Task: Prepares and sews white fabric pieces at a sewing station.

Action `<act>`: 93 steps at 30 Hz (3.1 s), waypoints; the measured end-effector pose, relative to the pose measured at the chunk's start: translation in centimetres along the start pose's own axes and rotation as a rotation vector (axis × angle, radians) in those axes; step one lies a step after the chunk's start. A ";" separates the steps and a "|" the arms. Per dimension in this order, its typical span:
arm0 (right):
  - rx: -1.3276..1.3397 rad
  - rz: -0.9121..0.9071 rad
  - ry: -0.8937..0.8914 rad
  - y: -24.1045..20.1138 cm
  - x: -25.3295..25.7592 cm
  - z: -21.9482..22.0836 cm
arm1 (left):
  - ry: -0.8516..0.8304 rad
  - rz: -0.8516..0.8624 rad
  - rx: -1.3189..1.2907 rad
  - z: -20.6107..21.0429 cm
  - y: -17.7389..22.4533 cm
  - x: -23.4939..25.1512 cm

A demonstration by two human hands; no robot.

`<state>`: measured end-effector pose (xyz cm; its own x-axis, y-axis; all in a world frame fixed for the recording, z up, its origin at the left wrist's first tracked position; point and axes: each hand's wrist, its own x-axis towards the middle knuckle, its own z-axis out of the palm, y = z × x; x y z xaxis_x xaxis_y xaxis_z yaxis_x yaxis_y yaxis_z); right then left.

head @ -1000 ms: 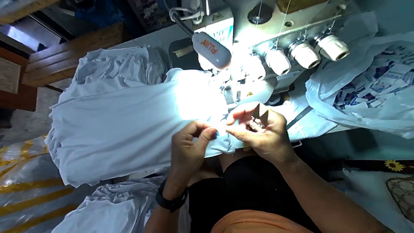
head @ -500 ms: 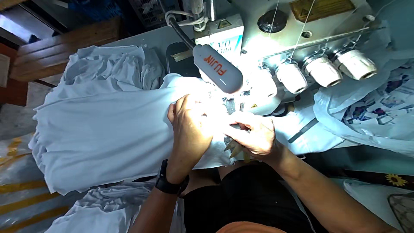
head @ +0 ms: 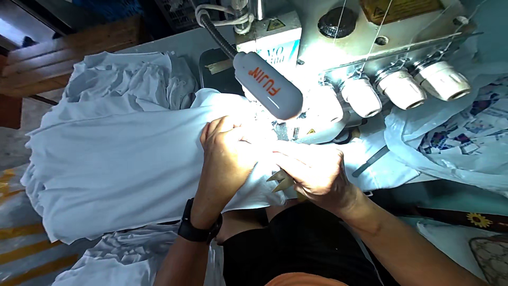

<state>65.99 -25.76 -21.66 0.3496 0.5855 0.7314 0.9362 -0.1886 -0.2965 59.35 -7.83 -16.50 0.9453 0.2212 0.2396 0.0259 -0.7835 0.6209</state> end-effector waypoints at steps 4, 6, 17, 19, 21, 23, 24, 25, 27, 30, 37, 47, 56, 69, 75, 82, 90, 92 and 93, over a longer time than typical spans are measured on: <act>0.027 0.086 -0.017 -0.4 0.1 -0.5 | 0.035 -0.011 0.009 0.2 0.1 0.0; 0.023 0.100 -0.004 -0.5 0.1 -0.4 | 0.046 -0.017 -0.001 0.2 0.1 0.1; 0.029 0.067 0.023 -0.3 -0.2 0.0 | 0.035 -0.016 -0.024 0.0 0.0 0.2; 0.003 0.045 0.011 -0.2 -0.2 0.1 | 0.028 -0.007 -0.029 -0.1 0.0 0.2; -0.013 0.032 0.002 -0.2 -0.3 0.1 | 0.019 -0.009 -0.027 -0.1 0.1 0.2; -0.020 0.024 0.000 -0.2 -0.3 0.2 | 0.020 -0.019 -0.026 -0.1 0.1 0.2; -0.030 0.021 -0.001 -0.2 -0.4 0.2 | 0.029 -0.021 -0.027 0.0 0.0 0.2; -0.049 0.021 -0.007 -0.3 -0.3 0.1 | 0.040 -0.022 -0.027 0.1 0.0 0.2; -0.074 0.024 -0.014 -0.4 -0.4 0.0 | 0.072 0.004 -0.006 0.5 -0.2 0.2; -0.107 0.032 -0.026 -0.6 -0.4 -0.1 | 0.128 0.115 0.082 1.0 -0.9 0.0; -0.136 0.051 -0.038 -0.5 0.2 0.0 | 0.141 0.161 0.085 1.1 -2.0 -0.3; -0.091 0.101 -0.020 -0.6 -0.1 0.2 | 0.127 0.194 0.046 0.9 -2.4 0.0; -0.015 0.151 0.028 -0.7 0.2 0.6 | 0.112 0.197 0.041 0.7 -2.9 0.5; 0.147 0.270 0.165 -2.6 -0.1 1.6 | 0.279 -0.009 0.042 -0.2 -3.8 6.5; 0.058 0.543 -0.077 -1.8 -0.9 -2.4 | 0.325 -0.113 0.096 0.6 -1.3 -3.3; -0.041 0.466 -0.172 -3.2 1.7 -1.8 | 0.114 -0.127 0.038 -4.7 -3.6 -1.8; -0.225 0.363 -0.165 -4.8 4.1 0.6 | 0.094 0.131 -0.192 -6.5 -3.1 -4.2; -0.161 0.286 -0.076 -4.2 4.4 1.5 | 0.061 0.233 -0.099 -7.0 -2.7 -4.4; -0.088 0.287 -0.075 -3.8 4.7 1.6 | 0.032 0.246 -0.067 -7.2 -2.3 -4.5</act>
<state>63.97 -21.03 -18.06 0.6001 0.5539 0.5772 0.7999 -0.4208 -0.4279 52.73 -2.84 -13.68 0.9098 0.0472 0.4125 -0.2267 -0.7759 0.5887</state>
